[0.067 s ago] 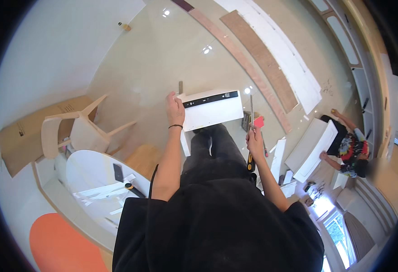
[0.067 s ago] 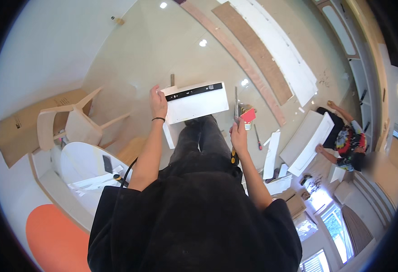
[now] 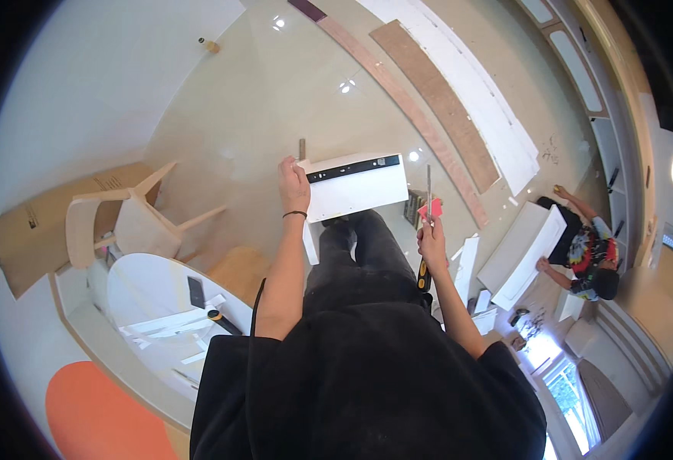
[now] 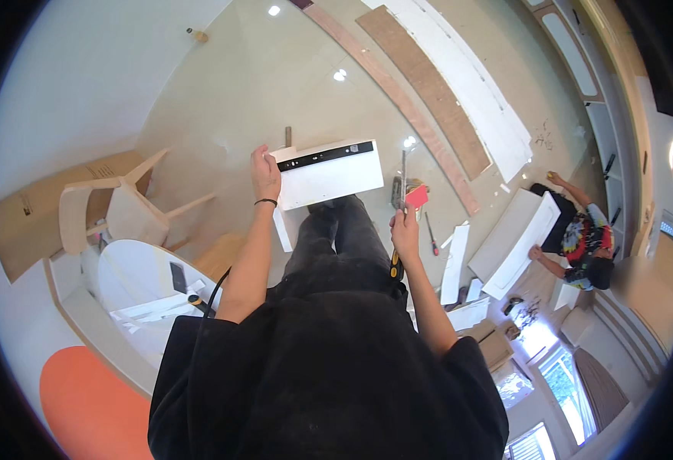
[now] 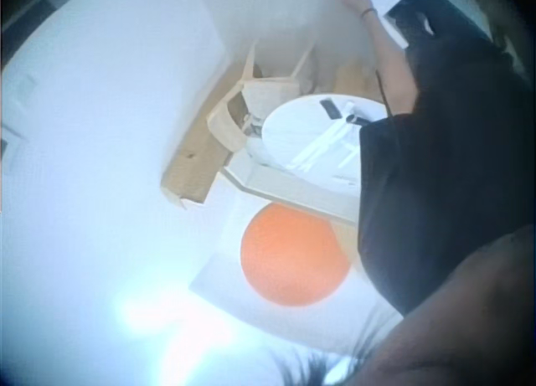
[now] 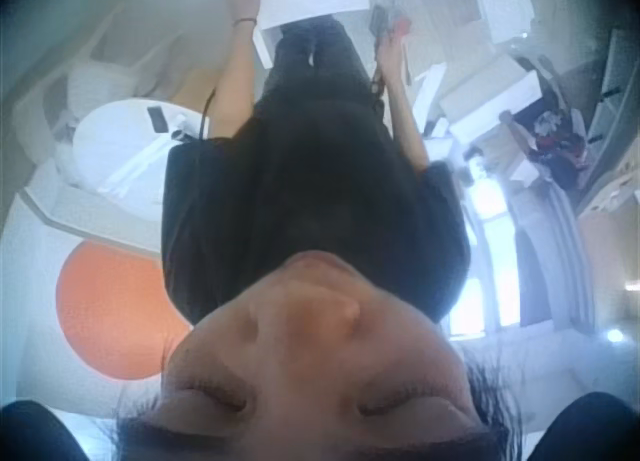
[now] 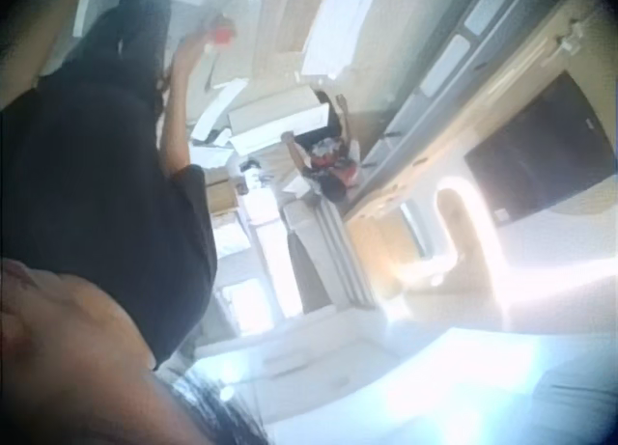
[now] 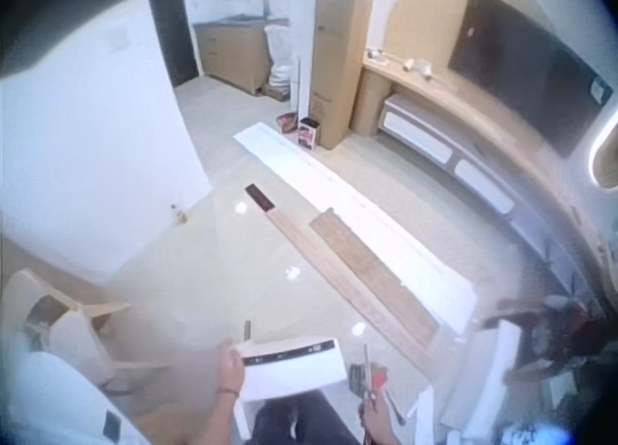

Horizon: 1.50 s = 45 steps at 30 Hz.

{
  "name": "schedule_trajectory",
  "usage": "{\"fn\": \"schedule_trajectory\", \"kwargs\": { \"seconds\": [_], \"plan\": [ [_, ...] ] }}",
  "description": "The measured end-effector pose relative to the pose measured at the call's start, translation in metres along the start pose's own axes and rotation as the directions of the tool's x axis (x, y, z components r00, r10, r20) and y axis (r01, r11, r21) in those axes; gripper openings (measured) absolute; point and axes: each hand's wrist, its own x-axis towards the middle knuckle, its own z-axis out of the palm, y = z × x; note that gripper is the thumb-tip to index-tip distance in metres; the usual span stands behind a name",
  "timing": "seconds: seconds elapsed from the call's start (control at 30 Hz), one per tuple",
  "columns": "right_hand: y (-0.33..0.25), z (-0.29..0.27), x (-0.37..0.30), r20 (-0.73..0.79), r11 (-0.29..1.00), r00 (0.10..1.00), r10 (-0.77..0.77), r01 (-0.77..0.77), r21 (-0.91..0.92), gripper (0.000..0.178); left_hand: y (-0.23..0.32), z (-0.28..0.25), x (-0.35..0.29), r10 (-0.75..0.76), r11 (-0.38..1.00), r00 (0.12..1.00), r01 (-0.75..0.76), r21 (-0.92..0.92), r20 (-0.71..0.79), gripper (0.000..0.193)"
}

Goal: The person uses a hand saw to cut a white cabinet drawer, then sands the edges with a sanding block. They flip the drawer to work on different sides and continue smoothing the cut edges.

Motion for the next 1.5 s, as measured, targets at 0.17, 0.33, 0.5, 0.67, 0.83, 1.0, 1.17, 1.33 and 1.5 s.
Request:
{"fn": "schedule_trajectory", "kwargs": {
  "seconds": [0.17,0.33,0.5,0.67,0.83,1.0,1.17,1.33,1.5],
  "plan": [
    [0.008,-0.034,0.012,-0.012,0.999,0.999,0.041,-0.041,-0.001,0.035,0.005,0.0,0.005,0.041,0.996,0.999,-0.042,0.073,0.014,0.028],
    [-0.016,-0.064,0.05,0.135,0.998,0.99,0.034,-0.027,-0.055,0.036,0.031,0.012,-0.002,-0.171,0.976,0.946,0.201,0.086,-0.275,0.032],
    [-0.062,-0.091,0.138,0.252,0.977,0.961,0.116,-0.065,-0.203,0.035,0.037,0.028,-0.003,-0.251,0.912,0.855,0.366,0.187,-0.453,0.035],
    [-0.132,-0.141,0.249,0.449,0.954,0.887,0.104,0.04,-0.299,0.035,0.037,0.038,-0.001,-0.412,0.739,0.758,0.603,0.302,-0.506,0.037],
    [-0.183,-0.235,0.312,0.291,0.907,0.947,0.135,0.0,-0.42,0.031,0.042,0.035,-0.004,-0.476,0.727,0.76,0.623,0.288,-0.442,0.041],
    [-0.221,-0.278,0.35,0.209,0.867,0.963,0.169,-0.045,-0.496,0.03,0.042,0.03,-0.007,-0.396,0.768,0.81,0.55,0.327,-0.433,0.037],
    [-0.275,-0.237,0.37,0.31,0.81,0.943,0.124,0.084,-0.581,0.032,0.049,0.028,-0.007,-0.307,0.845,0.835,0.46,0.273,-0.457,0.033],
    [-0.343,-0.121,0.376,0.559,0.628,0.825,0.09,0.389,-0.675,0.033,0.061,0.021,-0.005,-0.39,0.814,0.823,0.518,0.264,-0.413,0.03],
    [-0.408,0.031,0.35,0.858,0.253,0.513,0.003,0.83,-0.497,0.03,0.062,0.03,-0.005,-0.394,0.75,0.737,0.603,0.272,-0.549,0.027]
  ]
}}
